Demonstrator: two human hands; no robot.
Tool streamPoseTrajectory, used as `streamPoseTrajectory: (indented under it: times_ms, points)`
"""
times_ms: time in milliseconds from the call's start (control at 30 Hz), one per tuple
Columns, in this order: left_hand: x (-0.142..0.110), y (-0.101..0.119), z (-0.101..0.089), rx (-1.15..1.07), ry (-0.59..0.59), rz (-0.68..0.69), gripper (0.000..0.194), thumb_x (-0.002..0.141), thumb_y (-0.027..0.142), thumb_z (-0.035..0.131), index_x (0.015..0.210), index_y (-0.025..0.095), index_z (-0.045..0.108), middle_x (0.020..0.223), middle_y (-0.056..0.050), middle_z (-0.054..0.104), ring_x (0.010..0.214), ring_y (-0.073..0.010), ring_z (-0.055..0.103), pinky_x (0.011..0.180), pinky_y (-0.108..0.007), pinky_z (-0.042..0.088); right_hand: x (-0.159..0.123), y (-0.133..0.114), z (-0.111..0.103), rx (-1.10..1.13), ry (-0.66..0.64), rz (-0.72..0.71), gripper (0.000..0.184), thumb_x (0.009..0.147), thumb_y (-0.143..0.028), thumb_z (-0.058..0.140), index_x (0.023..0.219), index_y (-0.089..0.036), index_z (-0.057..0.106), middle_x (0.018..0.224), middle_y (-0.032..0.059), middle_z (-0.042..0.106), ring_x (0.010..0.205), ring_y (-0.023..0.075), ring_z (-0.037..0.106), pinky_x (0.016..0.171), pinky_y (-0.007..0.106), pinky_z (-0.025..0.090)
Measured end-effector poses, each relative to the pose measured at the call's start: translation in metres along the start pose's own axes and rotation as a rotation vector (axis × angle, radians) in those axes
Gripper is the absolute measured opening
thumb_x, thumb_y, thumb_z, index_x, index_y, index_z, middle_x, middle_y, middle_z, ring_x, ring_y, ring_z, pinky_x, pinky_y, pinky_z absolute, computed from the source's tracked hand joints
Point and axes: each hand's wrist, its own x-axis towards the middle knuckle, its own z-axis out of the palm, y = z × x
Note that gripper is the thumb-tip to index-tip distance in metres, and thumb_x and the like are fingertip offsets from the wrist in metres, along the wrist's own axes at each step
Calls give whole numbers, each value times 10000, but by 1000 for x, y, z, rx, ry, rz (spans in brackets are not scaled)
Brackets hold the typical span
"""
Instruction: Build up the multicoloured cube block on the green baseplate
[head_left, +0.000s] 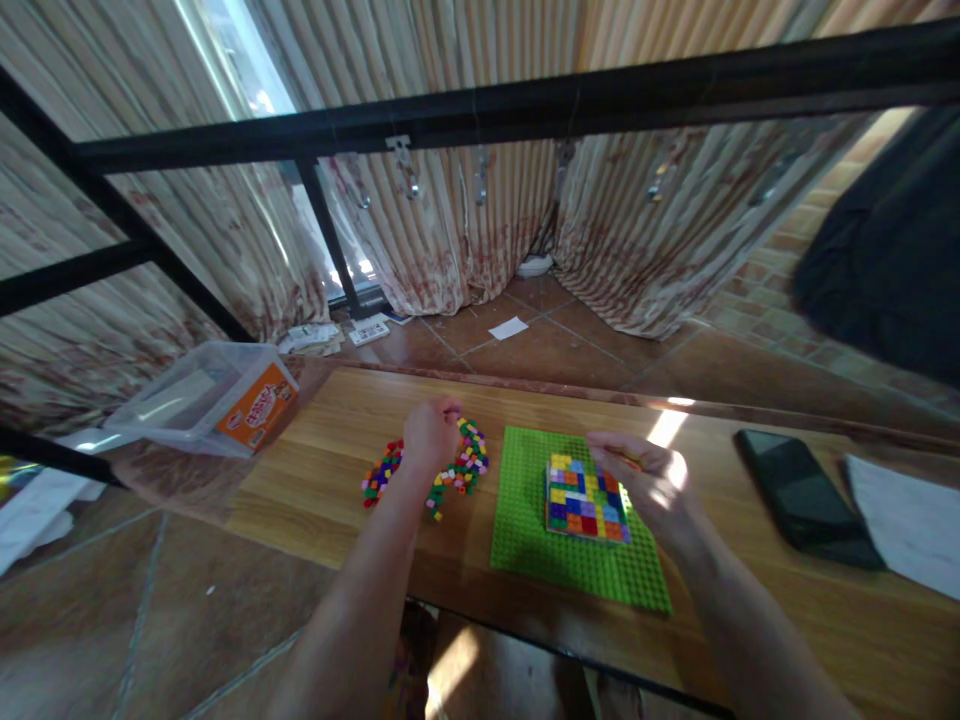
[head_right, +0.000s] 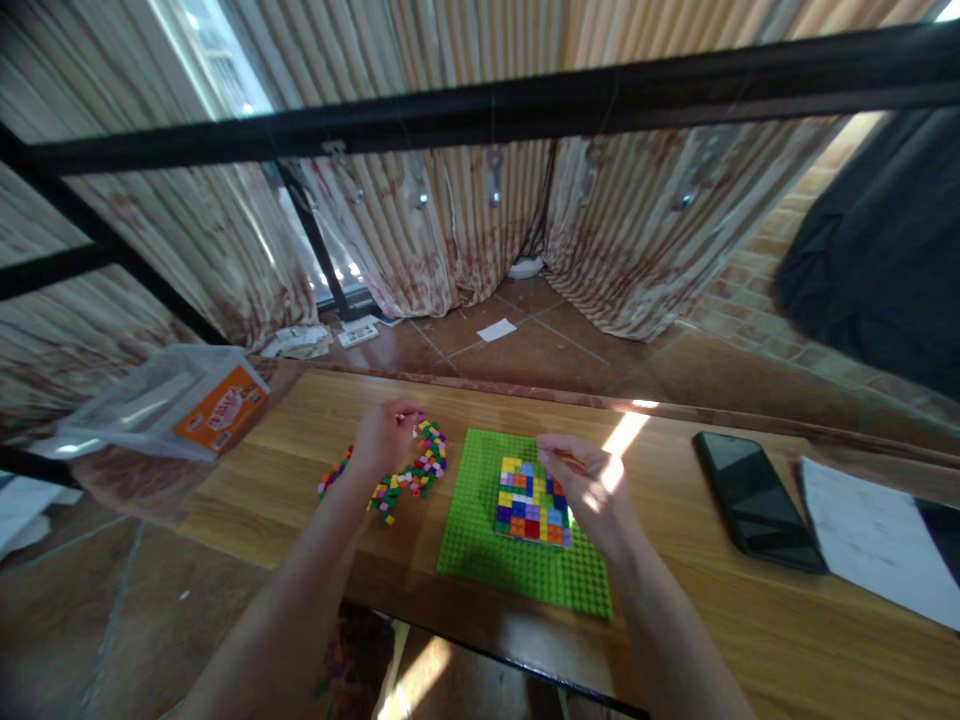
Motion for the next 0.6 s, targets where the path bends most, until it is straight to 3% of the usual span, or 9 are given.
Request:
streamPoseTrajectory:
  times_ms: [100,267,600]
  points:
    - [7,-16,-1,208,-33,67,329,839,117,474,1025,207,730,1047,-90,689,934,-222,643,849,-326,480,2,-1,-5,18,70,-53,261,671,-420,765,828,-211,762,867,82,763,842,252,708,779,411,584]
    - [8,-24,10,313,-100,225,356,844,133,481,1078,261,716,1120,-58,616,988,-187,606,876,-281,463,3,-2,-4,27,65,-68,262,686,-424,758,841,-213,765,890,81,764,868,252,706,832,428,569]
    - [5,-19,9,379,-113,214,233,868,200,468,918,155,692,1039,-98,618,967,-207,604,881,-305,461,2,-1,-4,2,40,-41,322,667,-466,763,853,-204,760,884,78,758,864,249,694,807,417,573]
